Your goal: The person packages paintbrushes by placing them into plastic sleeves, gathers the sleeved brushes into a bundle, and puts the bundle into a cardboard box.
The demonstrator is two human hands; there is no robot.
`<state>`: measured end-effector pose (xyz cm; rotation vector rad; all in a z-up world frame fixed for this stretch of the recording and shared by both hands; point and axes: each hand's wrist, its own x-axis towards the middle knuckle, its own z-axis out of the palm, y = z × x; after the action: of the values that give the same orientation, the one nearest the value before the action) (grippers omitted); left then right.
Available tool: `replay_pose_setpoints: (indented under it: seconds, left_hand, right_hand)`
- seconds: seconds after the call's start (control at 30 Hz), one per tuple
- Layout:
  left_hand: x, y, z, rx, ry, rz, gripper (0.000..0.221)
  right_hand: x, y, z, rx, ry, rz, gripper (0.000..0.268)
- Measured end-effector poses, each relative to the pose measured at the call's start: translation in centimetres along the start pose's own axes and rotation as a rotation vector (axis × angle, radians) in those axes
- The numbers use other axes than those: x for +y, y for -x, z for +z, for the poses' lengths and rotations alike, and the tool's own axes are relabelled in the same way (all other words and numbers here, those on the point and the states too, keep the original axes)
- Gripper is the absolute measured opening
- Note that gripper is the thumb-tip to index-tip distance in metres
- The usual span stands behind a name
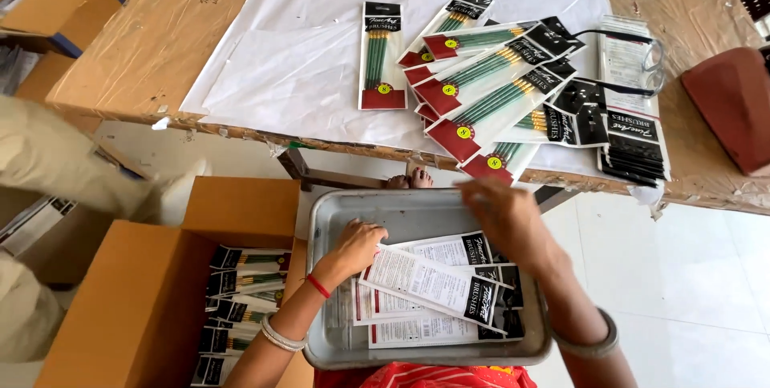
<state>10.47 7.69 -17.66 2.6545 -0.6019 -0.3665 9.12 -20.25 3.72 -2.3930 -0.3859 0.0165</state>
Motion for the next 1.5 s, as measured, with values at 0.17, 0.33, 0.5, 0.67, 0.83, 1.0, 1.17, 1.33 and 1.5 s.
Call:
replay_pose_setpoints:
  seconds: [0.17, 0.33, 0.5, 0.67, 0.83, 1.0, 1.17, 1.33, 1.5]
  left_hand:
    - [5.0, 3.0, -3.4, 0.274, -0.058, 0.240, 0.025]
    - [14.4, 10.8, -12.1, 0.704, -0.086, 0.641, 0.022]
    - [18.1, 13.5, -15.6, 0.976, 0.639, 0.761, 0.070]
    - [16.9, 11.9, -11.3, 0.530, 1.020, 0.486, 0.033]
    - [16.5, 9.7, -9.0, 0.410, 1.132, 0.321, 0.019]
    - [16.2, 8.7, -10.3, 0.409, 1.222, 0.296, 0.028]
    - [15.3, 7.5, -9.3, 0.460, 1.076, 0.135, 0.024]
    - [16.4, 7.7, -10.0, 0.491, 1.024, 0.131, 0.024]
    - [17.4, 8.7, -11.1, 0.484, 1.172, 0.391, 0.032]
  right_hand:
    - [2.5, 4.1, 7.0, 0.029, 0.189, -0.489, 0.050]
    - [1.7, 7.9, 6.4, -0.076, -0.022, -0.205, 0.034]
    - [1.1, 14.1, 5.6, 0.133, -0.518, -0.025, 0.024]
    - [4.3, 14.4, 9.5, 0.096, -0.923, 0.062, 0.031]
    - [6.5, 13.3, 13.5, -0.111, -0.997, 0.207, 0.055]
    - [6.4, 12.9, 14.6, -0.145, -1.046, 0.270, 0.061]
    - [2.3, 9.9, 7.3, 0.150, -0.725, -0.013, 0.070]
    - [-2.2, 8.2, 0.6, 0.561, -0.045, -0.295, 0.026]
    - [-7.4, 5.3, -0.9, 0.276, 0.440, -0.805, 0.040]
